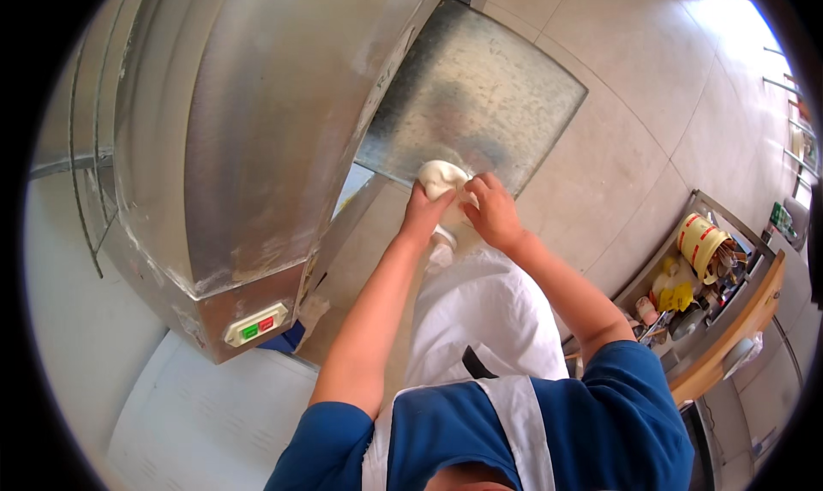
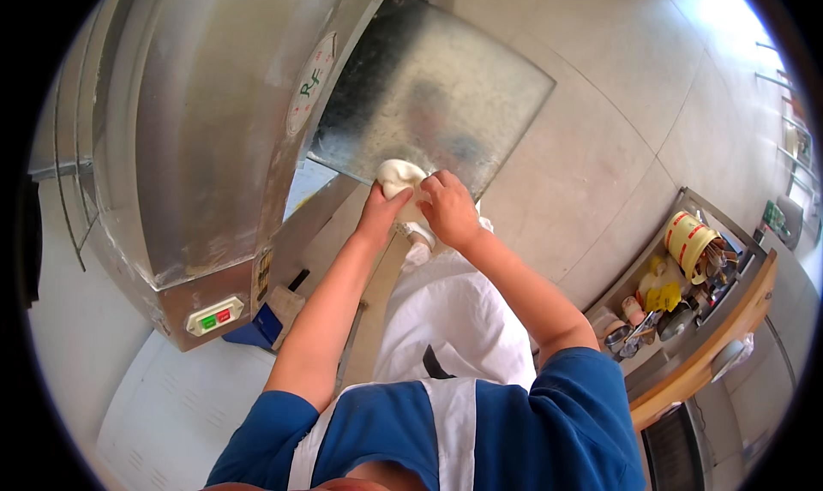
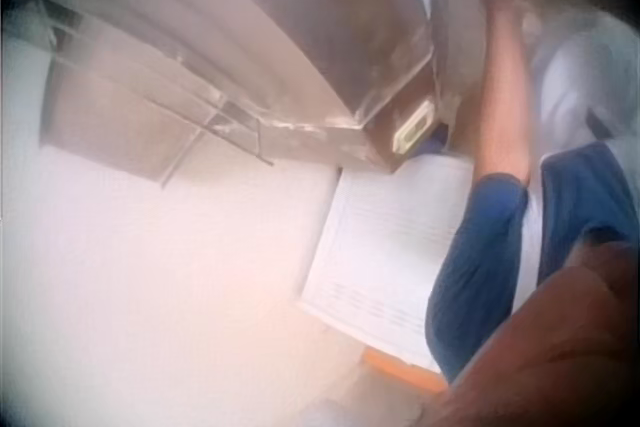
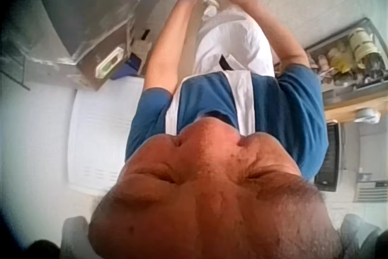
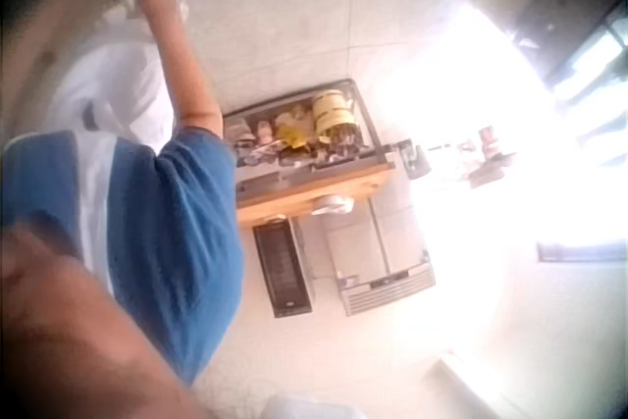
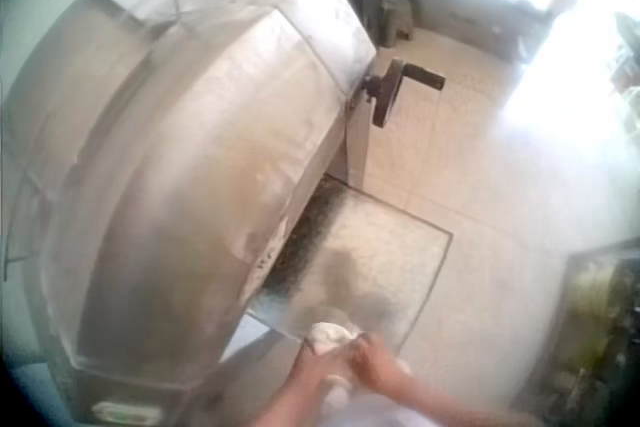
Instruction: The person cuts dough circles with a circular cutter on a table, weighs them on a scale, and places them onto a baking tray. The person then feeds the remaining dough through a dough sheeter machine multiple times and returns to the table to cut and weigh more dough circles.
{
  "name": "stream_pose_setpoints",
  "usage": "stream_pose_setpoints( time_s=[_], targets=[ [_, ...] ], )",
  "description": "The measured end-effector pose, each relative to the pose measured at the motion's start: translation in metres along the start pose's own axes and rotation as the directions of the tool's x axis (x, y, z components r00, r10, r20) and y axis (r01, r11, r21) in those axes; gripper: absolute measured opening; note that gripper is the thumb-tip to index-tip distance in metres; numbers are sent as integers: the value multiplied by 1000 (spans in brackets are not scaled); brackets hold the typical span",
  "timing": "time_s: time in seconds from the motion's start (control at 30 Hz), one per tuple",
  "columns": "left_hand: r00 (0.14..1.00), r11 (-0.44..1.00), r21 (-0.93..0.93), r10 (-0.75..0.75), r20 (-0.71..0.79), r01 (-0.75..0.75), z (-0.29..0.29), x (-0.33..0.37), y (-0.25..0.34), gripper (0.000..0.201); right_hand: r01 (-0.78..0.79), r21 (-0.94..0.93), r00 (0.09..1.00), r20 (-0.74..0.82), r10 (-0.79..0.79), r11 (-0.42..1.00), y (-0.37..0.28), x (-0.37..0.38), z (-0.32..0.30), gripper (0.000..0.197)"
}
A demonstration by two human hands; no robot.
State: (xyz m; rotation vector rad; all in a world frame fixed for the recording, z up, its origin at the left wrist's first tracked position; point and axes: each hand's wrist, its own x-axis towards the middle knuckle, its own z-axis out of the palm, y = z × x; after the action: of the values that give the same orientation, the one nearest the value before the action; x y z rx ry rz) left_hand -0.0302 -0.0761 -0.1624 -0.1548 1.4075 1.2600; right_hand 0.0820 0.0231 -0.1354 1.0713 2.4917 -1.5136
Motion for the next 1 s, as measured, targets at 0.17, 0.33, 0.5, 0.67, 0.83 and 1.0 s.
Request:
stream_pose_setpoints(
  time_s=[0.17, 0.33, 0.5, 0.67, 0.83, 1.0],
  targets=[
    [947, 673, 739, 219, -236, 28, -22, 18, -10, 41, 54, -142, 998, -13, -56, 988, 5, 10, 15, 58],
    [973, 824, 566, 164, -164, -44, -29, 21, -14, 34, 129, -346, 991, 89, -104, 929, 2, 12, 44, 73],
    [955, 710, 704, 230, -188, -33, -22, 22, -7, 29, 186, -365, 983, 67, -173, 912, 17, 27, 45, 57],
    [969, 905, 413, 182, -167, -99, -19, 12, -6, 35, 274, -357, 961, 135, -241, 893, 16, 28, 17, 50],
    [947, 860, 504, 223, -230, -80, -13, 7, -15, 39, 339, -558, 931, 85, -354, 757, 44, 50, 8, 50],
    [969, 890, 454, 143, -202, -37, -31, -8, -20, 34, 242, -501, 969, 165, -182, 831, 38, 65, -1, 49]
  ],
)
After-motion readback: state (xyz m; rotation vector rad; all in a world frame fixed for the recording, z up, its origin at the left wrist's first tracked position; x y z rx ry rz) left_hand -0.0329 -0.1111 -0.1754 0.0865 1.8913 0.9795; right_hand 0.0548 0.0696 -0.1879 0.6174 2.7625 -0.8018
